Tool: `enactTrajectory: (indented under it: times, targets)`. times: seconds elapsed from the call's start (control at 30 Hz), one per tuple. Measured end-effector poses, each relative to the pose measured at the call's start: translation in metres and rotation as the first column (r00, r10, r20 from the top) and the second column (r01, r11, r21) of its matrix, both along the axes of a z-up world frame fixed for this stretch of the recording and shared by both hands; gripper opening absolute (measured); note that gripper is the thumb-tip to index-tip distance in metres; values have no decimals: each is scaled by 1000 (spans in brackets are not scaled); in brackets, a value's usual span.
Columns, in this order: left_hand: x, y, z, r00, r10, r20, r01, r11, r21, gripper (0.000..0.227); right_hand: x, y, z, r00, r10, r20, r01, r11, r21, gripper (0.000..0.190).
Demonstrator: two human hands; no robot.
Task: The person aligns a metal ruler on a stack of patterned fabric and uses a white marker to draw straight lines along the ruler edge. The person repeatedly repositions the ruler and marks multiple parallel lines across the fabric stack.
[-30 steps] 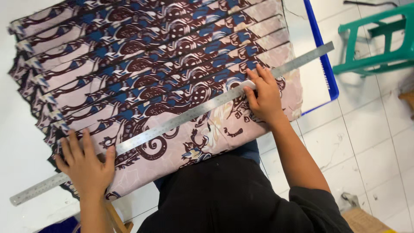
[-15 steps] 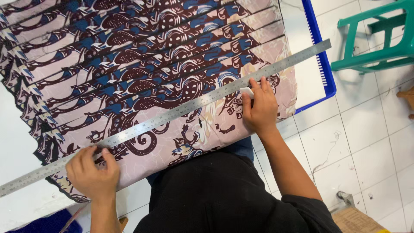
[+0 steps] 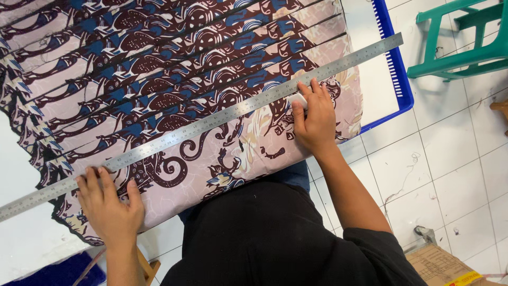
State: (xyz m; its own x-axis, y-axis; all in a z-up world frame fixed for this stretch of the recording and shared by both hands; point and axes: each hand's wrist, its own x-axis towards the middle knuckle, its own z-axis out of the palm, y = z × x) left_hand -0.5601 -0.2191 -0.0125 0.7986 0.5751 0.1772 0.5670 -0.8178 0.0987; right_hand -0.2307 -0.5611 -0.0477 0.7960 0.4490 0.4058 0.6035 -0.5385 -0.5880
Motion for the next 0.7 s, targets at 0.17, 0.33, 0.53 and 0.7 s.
enactTrajectory:
  times: [0.17,0.33,0.53,0.7]
  targets:
    - [2,-3,7,995,93,-48,-95,994,-52,67,2,-5,-3,999,44,-7,-44,999,-17,32]
    - [4,-3,6,992,113,-52,-116,991,-73,68,6,-2,-5,995,69,-68,-69,998,9,36]
    - [8,-2,7,985,161,-67,-167,979,-112,69,8,0,-2,994,70,-83,-71,997,-8,36]
    - [12,-5,12,982,165,-94,-177,973,-147,73,8,1,-3,996,71,-62,-73,997,-15,36]
